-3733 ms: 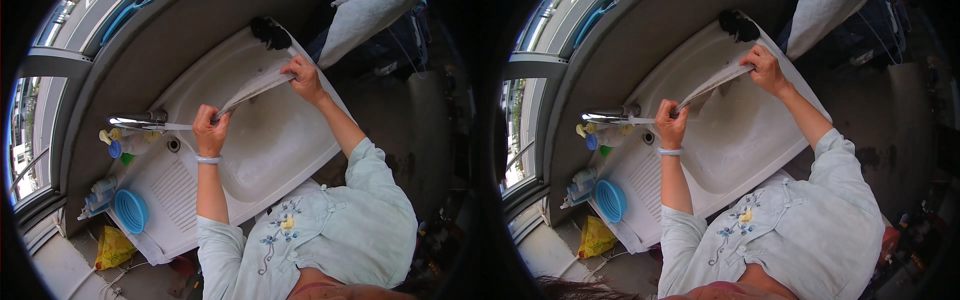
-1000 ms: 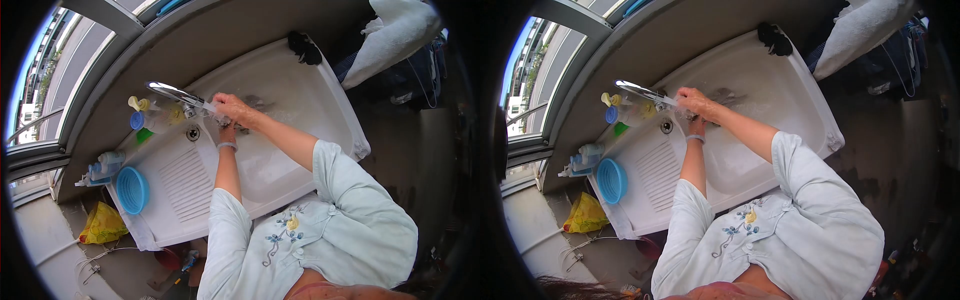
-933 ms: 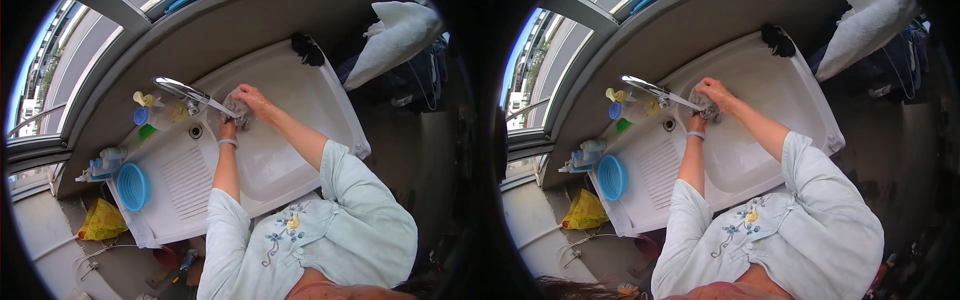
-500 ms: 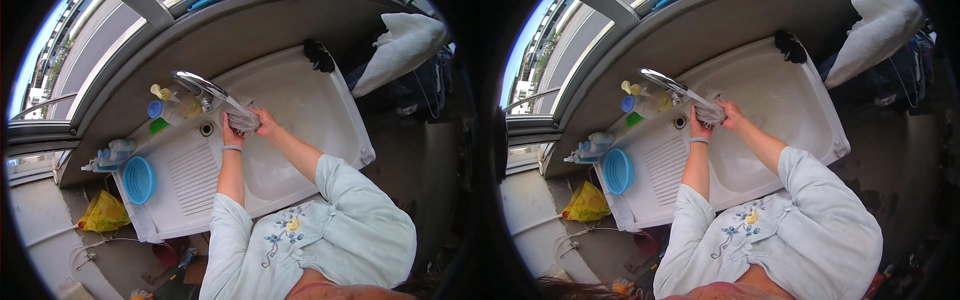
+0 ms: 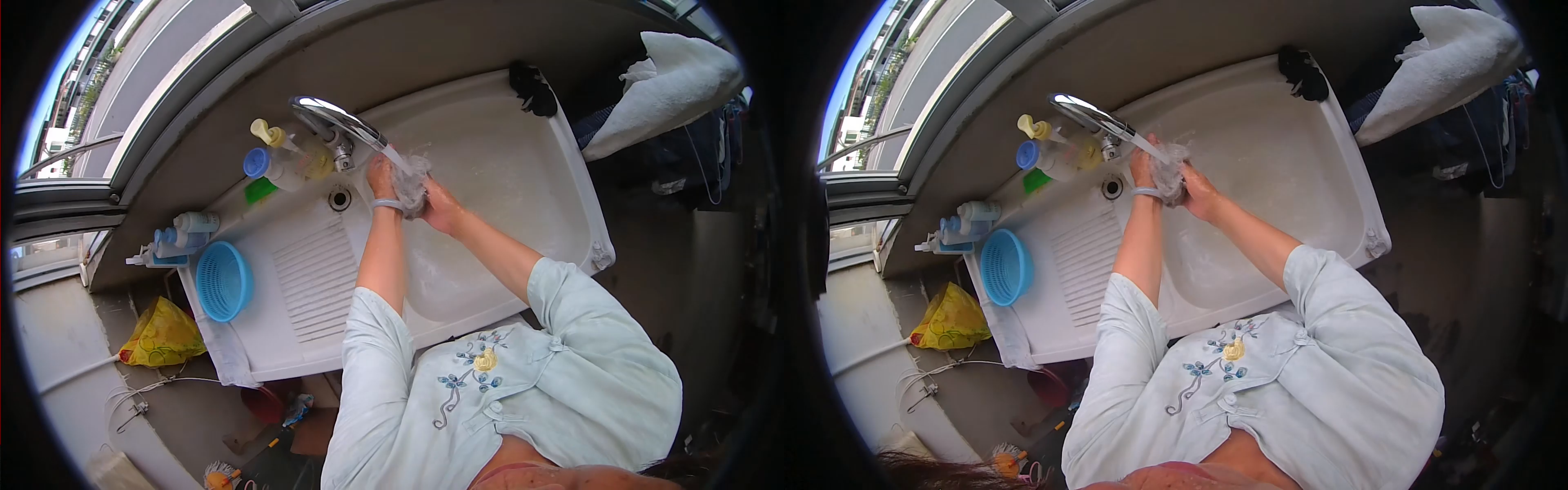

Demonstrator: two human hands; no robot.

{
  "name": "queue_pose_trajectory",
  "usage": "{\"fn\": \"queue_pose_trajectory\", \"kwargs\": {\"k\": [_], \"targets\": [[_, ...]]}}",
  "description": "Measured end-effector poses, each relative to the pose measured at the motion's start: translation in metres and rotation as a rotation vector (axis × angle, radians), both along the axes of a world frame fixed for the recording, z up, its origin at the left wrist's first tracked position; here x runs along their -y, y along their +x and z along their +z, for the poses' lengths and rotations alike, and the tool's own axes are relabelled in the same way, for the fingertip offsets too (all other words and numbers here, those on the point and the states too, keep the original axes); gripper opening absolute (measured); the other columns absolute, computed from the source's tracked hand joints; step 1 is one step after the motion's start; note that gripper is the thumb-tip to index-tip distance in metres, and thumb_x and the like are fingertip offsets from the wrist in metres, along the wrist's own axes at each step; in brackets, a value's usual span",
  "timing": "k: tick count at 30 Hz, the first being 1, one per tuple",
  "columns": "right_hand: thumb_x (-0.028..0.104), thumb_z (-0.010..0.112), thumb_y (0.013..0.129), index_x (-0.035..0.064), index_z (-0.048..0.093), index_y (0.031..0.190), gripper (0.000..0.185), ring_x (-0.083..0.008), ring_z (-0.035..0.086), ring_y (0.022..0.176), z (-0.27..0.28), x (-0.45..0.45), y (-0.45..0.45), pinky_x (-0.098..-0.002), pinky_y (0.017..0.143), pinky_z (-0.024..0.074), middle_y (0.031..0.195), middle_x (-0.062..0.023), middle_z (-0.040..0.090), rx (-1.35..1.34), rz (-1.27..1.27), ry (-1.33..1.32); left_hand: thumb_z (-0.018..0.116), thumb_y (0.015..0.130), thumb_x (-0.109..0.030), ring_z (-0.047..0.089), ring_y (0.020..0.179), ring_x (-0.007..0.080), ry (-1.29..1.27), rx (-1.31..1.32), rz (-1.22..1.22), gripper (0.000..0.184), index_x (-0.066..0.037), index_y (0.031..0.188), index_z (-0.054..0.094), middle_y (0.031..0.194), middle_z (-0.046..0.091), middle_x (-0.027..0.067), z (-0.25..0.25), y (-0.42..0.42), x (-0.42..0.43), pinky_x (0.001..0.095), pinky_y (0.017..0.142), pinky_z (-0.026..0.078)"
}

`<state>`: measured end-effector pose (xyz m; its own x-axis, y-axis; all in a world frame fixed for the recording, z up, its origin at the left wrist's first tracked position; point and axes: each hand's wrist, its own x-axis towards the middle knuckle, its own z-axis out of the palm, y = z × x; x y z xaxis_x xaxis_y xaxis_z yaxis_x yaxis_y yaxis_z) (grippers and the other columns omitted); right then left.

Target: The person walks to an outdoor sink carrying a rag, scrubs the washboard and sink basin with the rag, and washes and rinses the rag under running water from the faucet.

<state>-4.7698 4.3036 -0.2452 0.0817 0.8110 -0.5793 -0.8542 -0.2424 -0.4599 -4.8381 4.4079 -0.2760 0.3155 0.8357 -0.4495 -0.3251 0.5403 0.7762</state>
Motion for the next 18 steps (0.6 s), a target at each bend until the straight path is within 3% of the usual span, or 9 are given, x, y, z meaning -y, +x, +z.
{"fn": "queue_pose_trajectory", "kwargs": {"k": [2,4,7,8,10,12,14,17,18], "targets": [[0.025,0.06,0.088,0.0101,0.052,0.118,0.035,-0.0199,0.059,0.1,0.007,0.008,0.003,-0.037,0.081,0.0498,0.108,-0.0079,0.061,0.028,0.029,0.004,0.069,0.083,-0.026,0.059,0.084,0.0175,-0.007,-0.103,-0.05,0.032,0.0,0.099,0.058,0.092,0.059,0.0083,-0.006,-0.005,-0.008,0.0311,0.071,0.05],[0.016,0.073,0.077,0.012,0.053,0.114,0.042,-0.0174,0.06,0.088,0.006,0.007,0.015,-0.034,0.067,0.0491,0.098,-0.004,0.061,0.32,0.4,0.189,0.072,0.08,-0.032,0.059,0.088,0.0173,0.185,-0.202,-0.378,0.034,-0.004,0.093,0.059,0.094,0.059,0.0067,-0.011,-0.008,-0.011,0.0323,0.072,0.049],[0.009,0.078,0.068,0.0124,0.052,0.111,0.05,-0.0148,0.058,0.081,-0.014,-0.003,0.045,-0.0318,0.059,0.0454,0.092,-0.0012,0.059,0.26,0.462,0.095,0.074,0.075,-0.034,0.059,0.091,0.0219,0.333,-0.256,-0.514,0.036,-0.005,0.092,0.06,0.094,0.06,0.0083,0.042,0.009,0.021,0.0362,0.076,0.048],[0.01,0.076,0.069,0.0128,0.053,0.11,0.047,-0.0133,0.057,0.083,0.002,-0.002,0.049,-0.0323,0.059,0.0452,0.094,-0.0014,0.059,0.407,0.518,0.116,0.074,0.075,-0.034,0.059,0.091,0.0219,0.329,-0.248,-0.526,0.036,-0.005,0.092,0.06,0.094,0.06,0.0083,0.049,0.013,0.022,0.0362,0.076,0.048],[0.011,0.075,0.07,0.0114,0.054,0.108,0.043,-0.015,0.057,0.085,0.012,-0.001,0.04,-0.033,0.062,0.0464,0.095,-0.0019,0.059,0.448,0.46,0.079,0.076,0.067,-0.03,0.059,0.091,0.0286,0.99,-0.711,-0.54,0.037,-0.005,0.09,0.06,0.094,0.061,0.012,0.055,0.017,0.026,0.04,0.078,0.048],[0.012,0.074,0.072,0.0099,0.055,0.106,0.039,-0.0168,0.058,0.087,0.007,-0.003,0.034,-0.0337,0.065,0.0476,0.095,-0.0023,0.06,0.491,0.396,0.043,0.075,0.066,-0.028,0.059,0.089,0.0316,0.987,-0.737,-0.521,0.037,-0.004,0.089,0.06,0.093,0.06,0.0141,0.057,0.018,0.027,0.0411,0.078,0.048],[0.024,0.073,0.074,0.01,0.055,0.116,0.048,-0.0215,0.059,0.097,-0.013,-0.007,0.025,-0.035,0.077,0.049,0.105,-0.0069,0.063,0.916,0.337,0.163,0.074,0.065,-0.026,0.058,0.087,0.0346,0.987,-0.776,-0.5,0.037,-0.003,0.089,0.059,0.093,0.06,0.0163,0.054,0.017,0.028,0.0423,0.077,0.048],[0.029,0.072,0.074,0.0081,0.056,0.114,0.047,-0.0292,0.061,0.101,-0.037,-0.011,0.013,-0.0376,0.082,0.0481,0.108,-0.0148,0.064,1.28,0.236,0.157,0.072,0.066,-0.023,0.058,0.086,0.0359,1.014,-0.913,-0.394,0.03,-0.004,0.085,0.06,0.09,0.06,0.0169,0.045,0.016,0.032,0.0431,0.076,0.047],[0.029,0.072,0.074,0.0081,0.056,0.114,0.047,-0.0292,0.061,0.101,-0.042,-0.01,0.011,-0.0376,0.082,0.0481,0.108,-0.0148,0.064,1.278,0.233,0.152,0.071,0.066,-0.02,0.058,0.086,0.0368,0.969,-1.003,-0.357,0.027,-0.004,0.085,0.06,0.088,0.061,0.018,0.045,0.017,0.034,0.0434,0.076,0.047]]}}
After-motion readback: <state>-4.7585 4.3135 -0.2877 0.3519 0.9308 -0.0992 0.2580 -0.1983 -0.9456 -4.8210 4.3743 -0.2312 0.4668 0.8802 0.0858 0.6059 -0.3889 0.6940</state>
